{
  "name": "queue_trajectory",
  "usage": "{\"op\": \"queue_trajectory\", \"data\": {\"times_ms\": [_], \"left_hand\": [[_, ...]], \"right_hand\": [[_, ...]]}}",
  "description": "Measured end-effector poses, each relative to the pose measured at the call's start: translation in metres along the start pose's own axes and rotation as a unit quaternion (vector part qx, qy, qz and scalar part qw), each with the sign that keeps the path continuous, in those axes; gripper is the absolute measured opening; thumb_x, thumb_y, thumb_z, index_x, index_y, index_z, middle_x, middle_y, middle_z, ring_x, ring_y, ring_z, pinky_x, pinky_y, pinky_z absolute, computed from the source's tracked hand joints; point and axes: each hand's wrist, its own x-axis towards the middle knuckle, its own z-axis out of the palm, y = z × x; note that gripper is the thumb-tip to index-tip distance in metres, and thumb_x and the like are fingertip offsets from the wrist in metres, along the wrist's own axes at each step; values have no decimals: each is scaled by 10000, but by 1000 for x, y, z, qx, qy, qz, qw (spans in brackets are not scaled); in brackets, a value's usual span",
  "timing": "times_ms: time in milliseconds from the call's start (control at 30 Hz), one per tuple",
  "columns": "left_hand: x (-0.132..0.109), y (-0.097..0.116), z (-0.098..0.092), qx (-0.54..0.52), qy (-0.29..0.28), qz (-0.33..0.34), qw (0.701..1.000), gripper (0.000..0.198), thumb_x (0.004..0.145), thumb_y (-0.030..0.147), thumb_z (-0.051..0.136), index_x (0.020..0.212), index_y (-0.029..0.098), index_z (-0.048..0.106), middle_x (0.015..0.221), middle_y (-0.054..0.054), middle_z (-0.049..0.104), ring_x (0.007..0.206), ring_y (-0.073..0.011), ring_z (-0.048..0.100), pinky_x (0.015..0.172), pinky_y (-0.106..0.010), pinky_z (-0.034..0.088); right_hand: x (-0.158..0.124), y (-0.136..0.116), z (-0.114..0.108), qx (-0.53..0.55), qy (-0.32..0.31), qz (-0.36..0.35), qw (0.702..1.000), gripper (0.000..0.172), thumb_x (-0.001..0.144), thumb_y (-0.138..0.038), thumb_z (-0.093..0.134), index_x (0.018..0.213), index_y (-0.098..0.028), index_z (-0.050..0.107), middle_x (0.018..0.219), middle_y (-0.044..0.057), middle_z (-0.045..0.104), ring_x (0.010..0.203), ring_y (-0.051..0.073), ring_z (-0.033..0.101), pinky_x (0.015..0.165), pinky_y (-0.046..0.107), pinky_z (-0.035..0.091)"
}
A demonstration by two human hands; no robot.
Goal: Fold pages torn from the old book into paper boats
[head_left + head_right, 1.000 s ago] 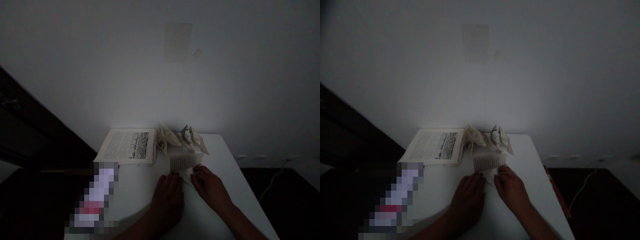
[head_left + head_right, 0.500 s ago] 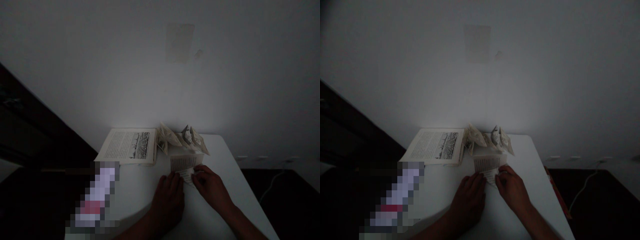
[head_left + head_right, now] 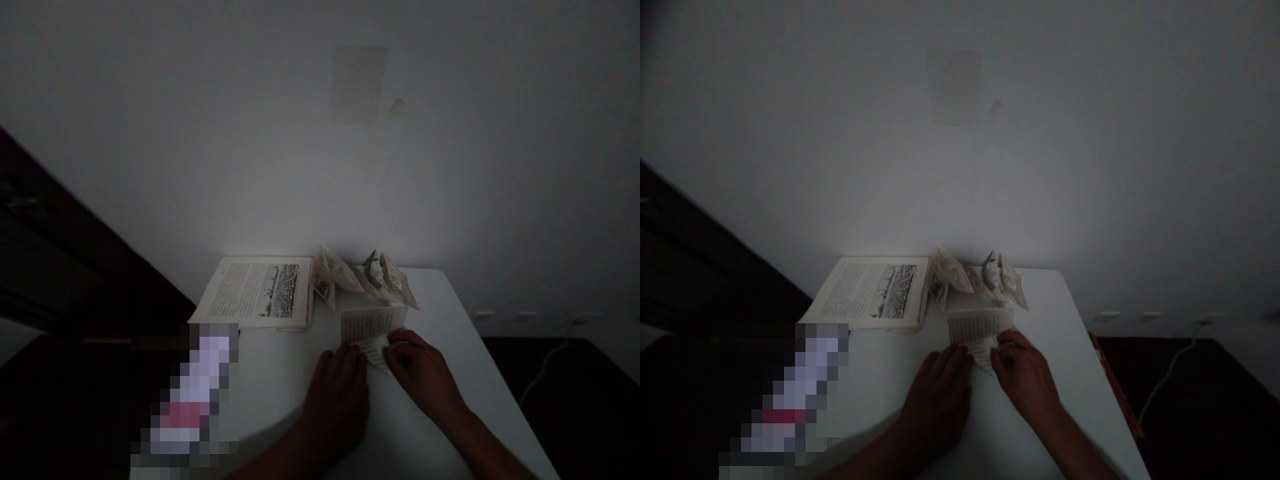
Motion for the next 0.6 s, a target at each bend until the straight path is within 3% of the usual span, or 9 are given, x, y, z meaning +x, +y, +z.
{"op": "queue_trajectory", "data": {"times_ms": [300, 600], "left_hand": [[0, 0, -4, 7, 8, -5, 1000, 412, 825, 188, 409, 1225, 120, 482, 1251, -135, 522, 1157, -291, 447, 946, -465, 354], [-2, 1, 0, 29, 27, -57, 998, 418, 822, 278, 442, 1202, 113, 500, 1227, -139, 543, 1090, -304, 490, 909, -476, 387]], "right_hand": [[3, -3, 0, 3, 4, 8, 1000, 293, 811, -250, 520, 538, -192, 611, 906, 58, 644, 770, 175, 642, 746, 293, 493], [1, 0, 2, 9, 11, 6, 1000, 300, 817, -266, 516, 540, -196, 607, 902, 57, 646, 753, 174, 639, 733, 296, 495]]}}
